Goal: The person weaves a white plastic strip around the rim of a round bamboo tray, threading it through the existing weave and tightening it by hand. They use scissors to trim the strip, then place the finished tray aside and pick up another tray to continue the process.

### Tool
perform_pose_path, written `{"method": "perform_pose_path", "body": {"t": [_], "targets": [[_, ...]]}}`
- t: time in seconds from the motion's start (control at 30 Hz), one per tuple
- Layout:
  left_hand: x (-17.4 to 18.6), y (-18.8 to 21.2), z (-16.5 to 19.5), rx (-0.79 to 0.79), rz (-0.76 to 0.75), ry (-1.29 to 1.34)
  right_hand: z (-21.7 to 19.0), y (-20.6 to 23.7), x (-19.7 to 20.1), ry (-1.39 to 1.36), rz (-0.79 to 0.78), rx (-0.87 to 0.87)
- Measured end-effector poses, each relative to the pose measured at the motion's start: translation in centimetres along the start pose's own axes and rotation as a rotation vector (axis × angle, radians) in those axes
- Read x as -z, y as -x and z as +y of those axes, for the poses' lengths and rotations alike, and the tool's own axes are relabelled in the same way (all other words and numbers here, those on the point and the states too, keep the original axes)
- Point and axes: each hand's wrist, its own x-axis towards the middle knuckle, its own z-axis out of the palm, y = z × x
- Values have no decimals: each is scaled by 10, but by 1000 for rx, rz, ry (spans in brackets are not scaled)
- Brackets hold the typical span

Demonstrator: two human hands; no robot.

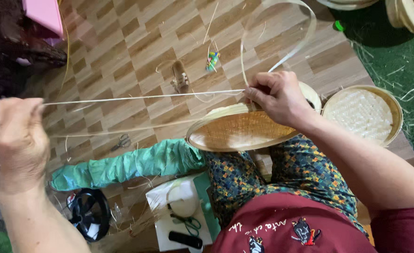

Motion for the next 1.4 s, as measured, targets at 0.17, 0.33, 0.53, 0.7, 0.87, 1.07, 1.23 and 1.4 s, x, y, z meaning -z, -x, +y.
{"method": "perform_pose_path", "body": {"t": [0.17,0.33,0.53,0.7,0.87,1.07,1.23,1.4], "targets": [[-4,31,-6,284,16,235,-2,10,-1,-91,-12,-106],[24,54,25,519,-145,431,1,25,6,-111,-13,-163],[58,44,117,534,-640,663,4,51,7,-310,66,-170],[23,36,202,159,-617,2107,2,72,6,-337,12,73],[17,28,240,513,253,2374,2,83,4,132,-57,389],[-21,33,260,373,204,1405,4,107,2,301,1,369],[-31,48,264,354,166,1381,12,114,-1,298,6,366],[-36,44,256,249,169,1352,11,111,-2,297,-1,333]]}}
